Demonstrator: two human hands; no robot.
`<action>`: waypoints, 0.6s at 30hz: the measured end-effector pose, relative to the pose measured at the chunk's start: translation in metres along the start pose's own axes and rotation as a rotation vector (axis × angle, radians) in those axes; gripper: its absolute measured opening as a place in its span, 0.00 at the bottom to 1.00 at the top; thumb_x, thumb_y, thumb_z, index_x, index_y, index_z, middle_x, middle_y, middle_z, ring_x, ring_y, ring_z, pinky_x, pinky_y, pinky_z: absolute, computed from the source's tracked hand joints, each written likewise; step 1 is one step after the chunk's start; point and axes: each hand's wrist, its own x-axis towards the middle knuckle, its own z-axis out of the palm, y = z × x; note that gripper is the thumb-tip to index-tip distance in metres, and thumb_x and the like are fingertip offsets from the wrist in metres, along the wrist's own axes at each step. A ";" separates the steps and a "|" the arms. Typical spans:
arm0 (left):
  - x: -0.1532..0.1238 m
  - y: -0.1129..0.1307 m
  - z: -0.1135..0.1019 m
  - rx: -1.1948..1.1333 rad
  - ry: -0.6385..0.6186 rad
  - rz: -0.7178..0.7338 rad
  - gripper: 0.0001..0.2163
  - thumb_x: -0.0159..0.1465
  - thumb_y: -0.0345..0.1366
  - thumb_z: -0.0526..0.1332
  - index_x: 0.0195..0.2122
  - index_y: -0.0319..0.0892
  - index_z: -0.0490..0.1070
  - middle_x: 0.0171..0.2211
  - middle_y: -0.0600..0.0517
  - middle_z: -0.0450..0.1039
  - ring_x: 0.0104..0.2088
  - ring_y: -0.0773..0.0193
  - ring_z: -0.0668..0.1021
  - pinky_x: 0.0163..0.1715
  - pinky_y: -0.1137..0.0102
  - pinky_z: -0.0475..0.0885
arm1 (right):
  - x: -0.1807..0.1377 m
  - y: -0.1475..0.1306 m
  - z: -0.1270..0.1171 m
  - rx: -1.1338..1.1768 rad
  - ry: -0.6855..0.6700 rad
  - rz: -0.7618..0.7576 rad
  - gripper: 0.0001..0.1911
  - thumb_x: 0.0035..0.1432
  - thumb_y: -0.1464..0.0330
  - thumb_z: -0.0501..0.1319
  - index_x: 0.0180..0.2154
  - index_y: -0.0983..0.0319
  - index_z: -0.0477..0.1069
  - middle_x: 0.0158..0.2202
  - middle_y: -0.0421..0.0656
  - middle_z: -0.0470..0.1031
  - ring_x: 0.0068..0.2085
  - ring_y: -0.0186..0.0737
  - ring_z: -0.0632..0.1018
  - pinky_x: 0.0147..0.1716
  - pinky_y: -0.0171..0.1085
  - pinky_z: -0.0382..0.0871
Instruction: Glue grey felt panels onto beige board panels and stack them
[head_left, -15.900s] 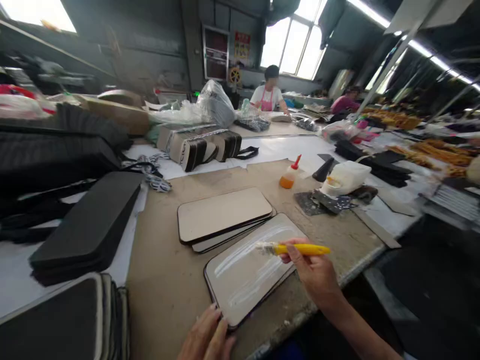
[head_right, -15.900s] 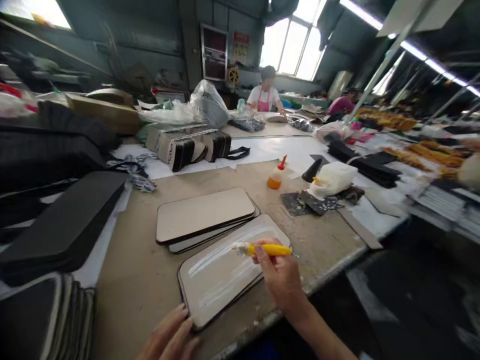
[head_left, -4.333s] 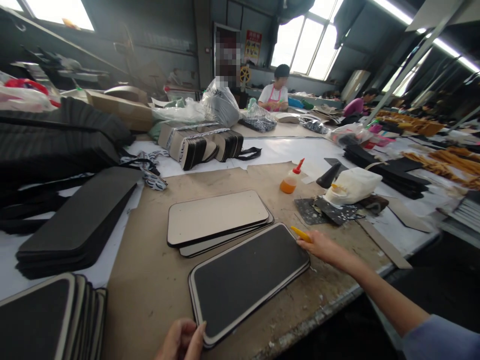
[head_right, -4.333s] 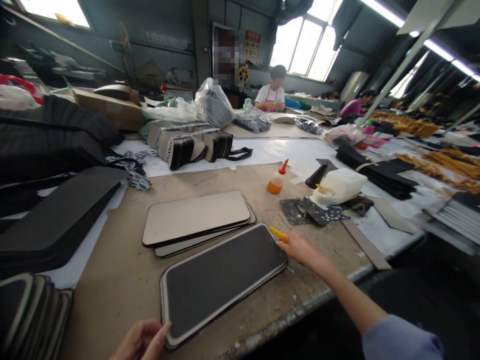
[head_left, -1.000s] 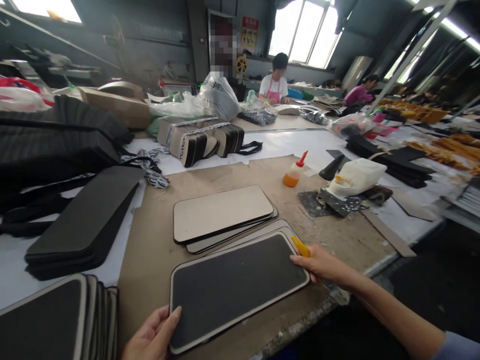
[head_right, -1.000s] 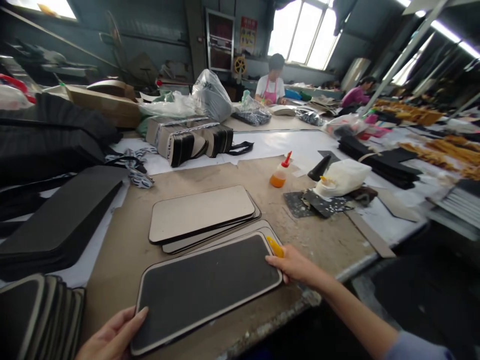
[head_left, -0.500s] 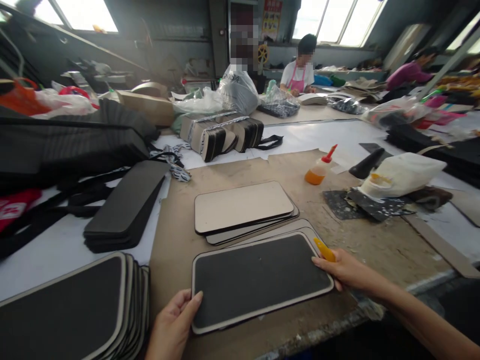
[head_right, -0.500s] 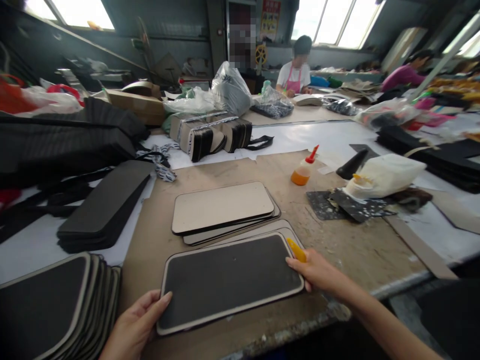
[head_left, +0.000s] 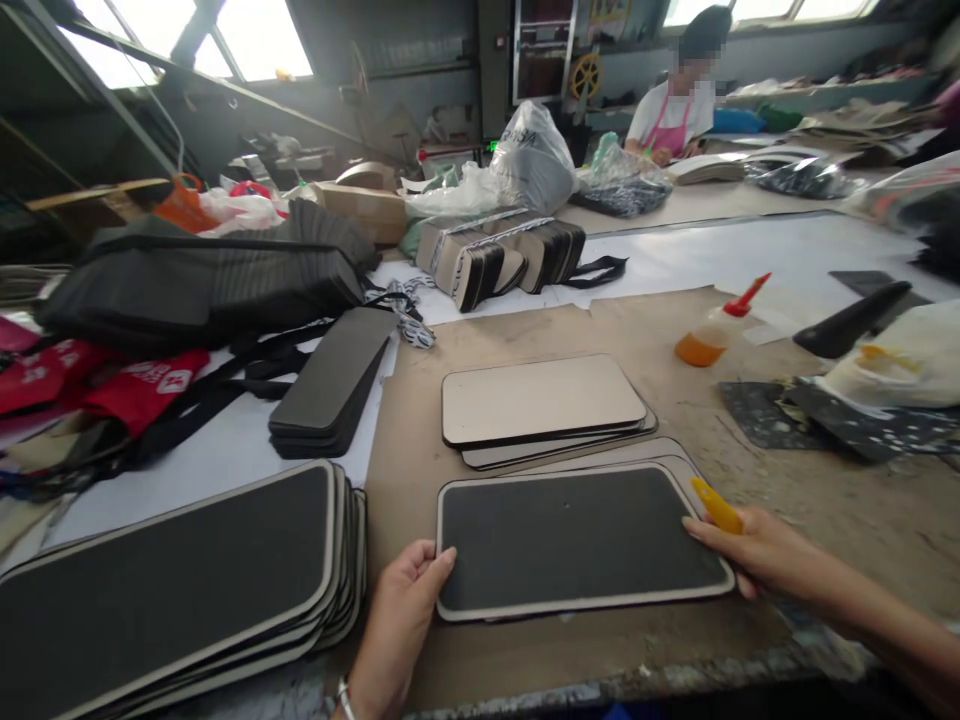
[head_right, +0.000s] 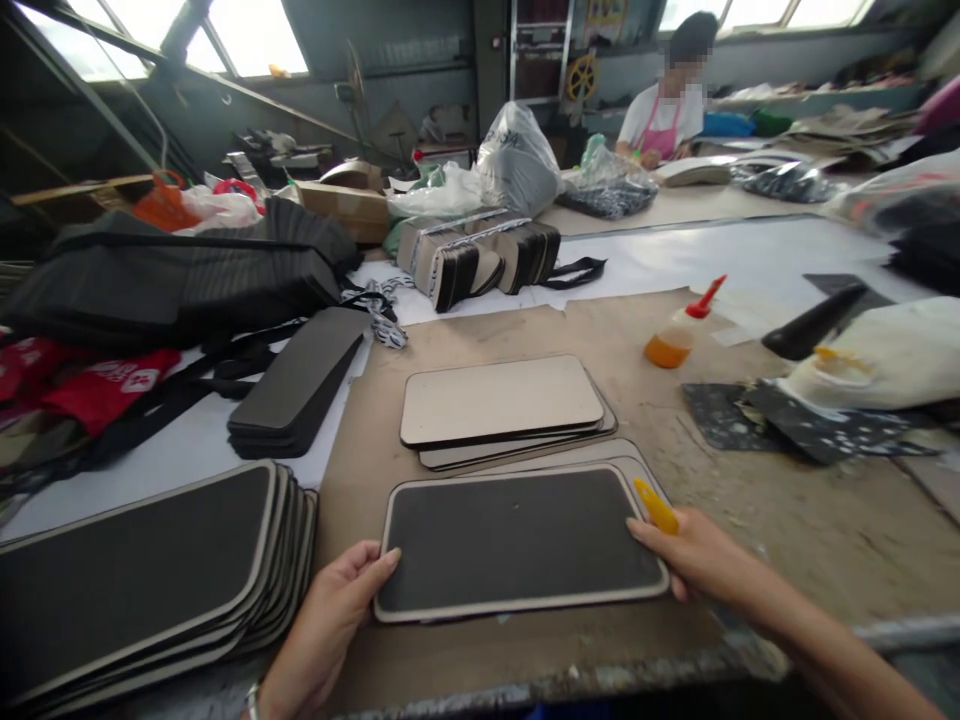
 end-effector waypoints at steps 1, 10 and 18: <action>0.000 0.001 -0.001 0.001 -0.002 -0.024 0.19 0.43 0.49 0.69 0.28 0.38 0.72 0.22 0.52 0.75 0.24 0.65 0.74 0.25 0.73 0.69 | -0.002 -0.002 0.000 0.006 -0.008 -0.009 0.28 0.42 0.41 0.53 0.18 0.60 0.61 0.09 0.39 0.63 0.13 0.31 0.64 0.16 0.32 0.56; 0.013 -0.009 -0.010 0.061 0.044 0.032 0.22 0.36 0.50 0.71 0.27 0.39 0.74 0.23 0.54 0.76 0.27 0.64 0.75 0.28 0.75 0.70 | -0.013 -0.013 0.002 0.190 -0.010 -0.065 0.21 0.46 0.49 0.56 0.21 0.61 0.61 0.11 0.33 0.60 0.13 0.27 0.62 0.14 0.28 0.51; -0.006 -0.004 -0.001 0.034 0.014 0.241 0.19 0.47 0.52 0.66 0.30 0.39 0.72 0.26 0.53 0.74 0.31 0.62 0.74 0.33 0.72 0.70 | -0.030 -0.020 -0.021 0.092 0.150 -0.094 0.23 0.39 0.45 0.59 0.20 0.60 0.64 0.14 0.37 0.61 0.14 0.29 0.63 0.15 0.32 0.57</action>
